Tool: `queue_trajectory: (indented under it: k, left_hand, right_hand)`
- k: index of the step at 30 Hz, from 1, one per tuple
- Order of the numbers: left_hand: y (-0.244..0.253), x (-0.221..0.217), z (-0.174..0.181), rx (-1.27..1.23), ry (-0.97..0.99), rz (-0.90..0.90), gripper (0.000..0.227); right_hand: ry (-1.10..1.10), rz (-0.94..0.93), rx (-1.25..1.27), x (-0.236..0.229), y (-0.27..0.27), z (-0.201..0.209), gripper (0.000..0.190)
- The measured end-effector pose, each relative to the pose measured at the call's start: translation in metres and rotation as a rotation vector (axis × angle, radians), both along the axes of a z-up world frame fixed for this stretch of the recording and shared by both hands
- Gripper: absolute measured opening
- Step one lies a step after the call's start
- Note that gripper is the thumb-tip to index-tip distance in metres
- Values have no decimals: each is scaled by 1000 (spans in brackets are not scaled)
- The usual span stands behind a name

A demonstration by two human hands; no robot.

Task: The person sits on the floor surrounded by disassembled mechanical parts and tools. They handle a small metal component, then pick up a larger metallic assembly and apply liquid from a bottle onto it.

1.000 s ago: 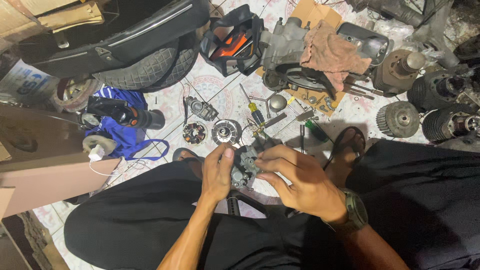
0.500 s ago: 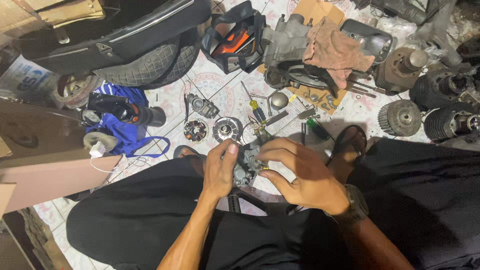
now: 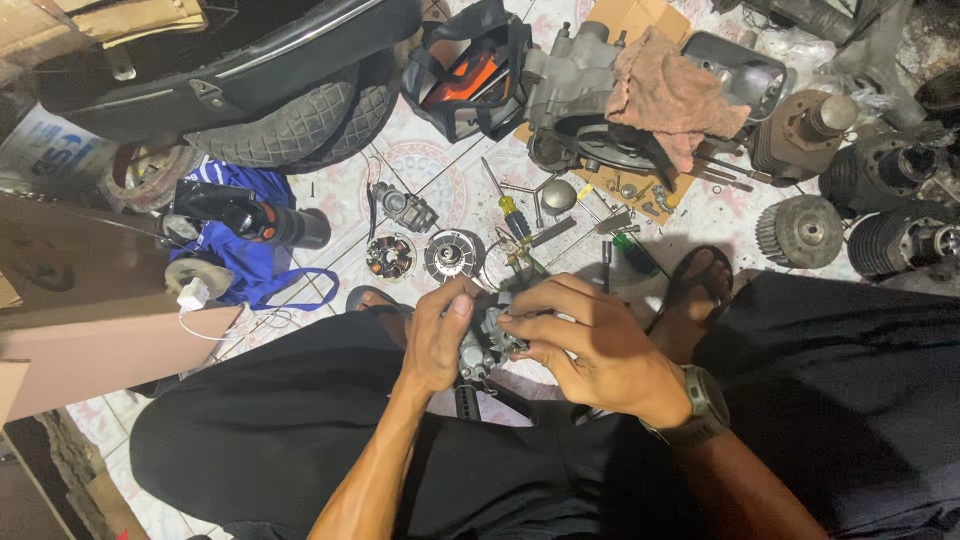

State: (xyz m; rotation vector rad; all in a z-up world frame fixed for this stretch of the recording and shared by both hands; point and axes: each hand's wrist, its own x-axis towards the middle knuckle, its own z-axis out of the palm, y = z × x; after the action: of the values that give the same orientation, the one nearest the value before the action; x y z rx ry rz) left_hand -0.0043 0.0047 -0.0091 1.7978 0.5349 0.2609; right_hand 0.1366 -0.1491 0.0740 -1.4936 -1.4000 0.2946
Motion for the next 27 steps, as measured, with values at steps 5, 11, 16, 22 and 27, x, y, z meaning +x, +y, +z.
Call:
queue_trajectory:
  k: [5,11,16,22,27]
  left_hand:
    - [5,-3,-2,-37,-2,-13,44]
    - [4,-3,4,-2,-9,-38,48]
    - [10,-9,-8,4,18,-49,48]
    - [16,2,17,138,94,36,47]
    - [28,-2,6,110,46,95,59]
  right_hand:
    - [17,-7,13,-1,4,9,12]
    - [76,-12,58,-3,4,2,13]
    - [76,-29,60,-3,5,-6,13]
    - [394,83,-83,38,-6,-6,26]
    - [559,-233,-362,126,-45,-75,19]
